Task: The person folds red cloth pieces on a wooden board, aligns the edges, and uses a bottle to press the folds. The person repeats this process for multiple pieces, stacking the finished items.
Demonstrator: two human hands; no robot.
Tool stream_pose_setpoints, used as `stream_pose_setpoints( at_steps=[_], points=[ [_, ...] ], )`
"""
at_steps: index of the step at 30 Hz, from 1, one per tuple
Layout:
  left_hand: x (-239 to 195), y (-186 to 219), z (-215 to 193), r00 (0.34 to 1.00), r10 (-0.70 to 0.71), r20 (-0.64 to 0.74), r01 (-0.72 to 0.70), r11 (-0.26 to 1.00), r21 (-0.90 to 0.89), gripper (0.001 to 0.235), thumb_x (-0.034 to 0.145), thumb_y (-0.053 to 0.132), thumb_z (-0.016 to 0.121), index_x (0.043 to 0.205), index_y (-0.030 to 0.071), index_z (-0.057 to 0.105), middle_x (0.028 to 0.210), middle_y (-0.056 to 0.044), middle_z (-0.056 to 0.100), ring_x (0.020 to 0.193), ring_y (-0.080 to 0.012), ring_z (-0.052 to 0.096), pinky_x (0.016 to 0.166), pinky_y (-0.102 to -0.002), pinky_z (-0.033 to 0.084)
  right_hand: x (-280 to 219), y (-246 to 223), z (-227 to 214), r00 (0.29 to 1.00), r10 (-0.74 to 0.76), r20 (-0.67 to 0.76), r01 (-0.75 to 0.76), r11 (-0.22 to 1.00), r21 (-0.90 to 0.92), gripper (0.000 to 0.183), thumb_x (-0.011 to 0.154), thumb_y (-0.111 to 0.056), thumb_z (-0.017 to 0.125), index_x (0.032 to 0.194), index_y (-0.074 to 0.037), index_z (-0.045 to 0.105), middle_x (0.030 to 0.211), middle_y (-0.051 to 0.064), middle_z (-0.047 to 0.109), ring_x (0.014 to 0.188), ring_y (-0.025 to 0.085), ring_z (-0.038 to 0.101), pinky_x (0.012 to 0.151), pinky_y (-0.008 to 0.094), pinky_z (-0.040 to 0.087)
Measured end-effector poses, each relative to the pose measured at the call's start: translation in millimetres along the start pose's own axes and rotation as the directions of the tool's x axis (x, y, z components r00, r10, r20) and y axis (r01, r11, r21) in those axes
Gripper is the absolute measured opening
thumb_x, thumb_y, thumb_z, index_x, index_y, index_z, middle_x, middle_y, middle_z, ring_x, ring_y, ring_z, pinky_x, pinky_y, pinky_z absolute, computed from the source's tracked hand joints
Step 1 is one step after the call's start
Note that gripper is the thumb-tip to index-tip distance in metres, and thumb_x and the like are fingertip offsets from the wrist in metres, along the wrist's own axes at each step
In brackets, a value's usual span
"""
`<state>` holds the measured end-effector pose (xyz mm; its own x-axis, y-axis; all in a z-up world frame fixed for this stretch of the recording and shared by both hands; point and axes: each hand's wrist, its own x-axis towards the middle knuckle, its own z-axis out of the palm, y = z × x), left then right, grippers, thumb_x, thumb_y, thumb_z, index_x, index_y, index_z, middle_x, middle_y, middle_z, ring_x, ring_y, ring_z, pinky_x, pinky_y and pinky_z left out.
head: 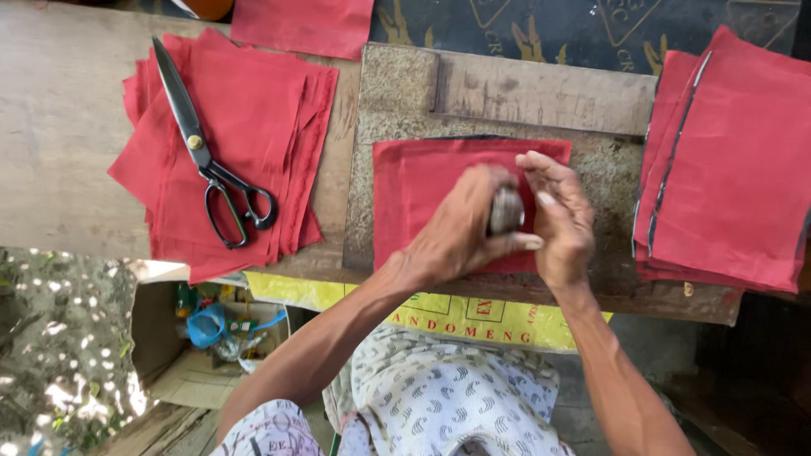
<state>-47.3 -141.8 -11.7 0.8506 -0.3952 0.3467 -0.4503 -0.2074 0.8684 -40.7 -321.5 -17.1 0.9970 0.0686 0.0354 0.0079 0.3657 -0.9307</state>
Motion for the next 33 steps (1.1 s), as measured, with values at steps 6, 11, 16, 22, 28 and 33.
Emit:
stream_pose_setpoints(
  at_steps=[6,11,16,22,28,33],
  points=[
    [17,-22,3,0.978,-0.205,0.049,0.205,0.874,-0.441,0.088,0.105,0.059,0.049,0.167,0.007,0.016,0.156,-0.024,0.037,0.152,-0.0403,0.039,0.129,-0.045,0.033,-9,-42,7,0.969,0.010,0.248,0.122,0.853,-0.508,0.078,0.080,-0.004,0.072,0.149,-0.001,0.038,0.150,0.017,0.045,0.143,0.028,0.043,0.122,0.039,0.032],
    [17,-28,-11,0.977,-0.212,0.029,0.205,0.967,0.154,0.064,0.108,0.050,0.048,0.155,0.007,0.040,0.156,-0.023,0.043,0.147,-0.0362,0.044,0.126,-0.043,0.038,-20,-61,8,0.987,0.034,0.159,0.119,0.514,-0.849,0.069,0.079,-0.018,0.088,0.138,-0.010,0.052,0.125,0.013,0.068,0.113,0.024,0.070,0.099,0.036,0.056],
    [-3,-34,-16,0.948,0.049,0.314,-0.238,0.765,0.598,0.056,0.103,0.038,0.055,0.142,-0.001,0.057,0.160,-0.020,0.039,0.152,-0.0387,0.029,0.128,-0.051,0.020,-65,-78,-25,0.985,0.136,0.111,0.031,0.489,-0.872,0.068,0.076,-0.015,0.084,0.135,-0.008,0.051,0.123,0.012,0.068,0.107,0.022,0.072,0.092,0.033,0.061],
    [-5,-38,-20,0.930,0.065,0.362,-0.284,0.751,0.596,0.054,0.103,0.037,0.053,0.140,-0.002,0.058,0.161,-0.021,0.037,0.154,-0.0377,0.024,0.128,-0.051,0.015,10,-43,-28,0.952,-0.198,0.231,0.291,0.366,-0.884,0.066,0.089,-0.013,0.088,0.139,-0.008,0.045,0.129,0.015,0.067,0.116,0.028,0.070,0.099,0.039,0.059],
    [-2,-28,-24,0.914,0.108,0.390,-0.339,0.731,0.592,0.056,0.100,0.038,0.052,0.143,0.002,0.055,0.162,-0.019,0.037,0.153,-0.0388,0.024,0.128,-0.053,0.013,10,-62,-23,0.985,-0.055,0.165,0.171,0.483,-0.859,0.071,0.089,-0.020,0.087,0.143,-0.006,0.042,0.125,0.012,0.067,0.113,0.022,0.070,0.099,0.034,0.060],
    [-10,-33,-21,0.899,0.116,0.423,-0.374,0.707,0.600,0.057,0.099,0.037,0.048,0.146,0.005,0.052,0.161,-0.018,0.037,0.152,-0.0420,0.024,0.126,-0.056,0.011,5,-45,-34,0.984,-0.100,0.145,0.177,0.552,-0.815,0.072,0.090,-0.019,0.086,0.144,-0.004,0.041,0.132,0.011,0.062,0.120,0.020,0.066,0.105,0.034,0.060]
  ],
)
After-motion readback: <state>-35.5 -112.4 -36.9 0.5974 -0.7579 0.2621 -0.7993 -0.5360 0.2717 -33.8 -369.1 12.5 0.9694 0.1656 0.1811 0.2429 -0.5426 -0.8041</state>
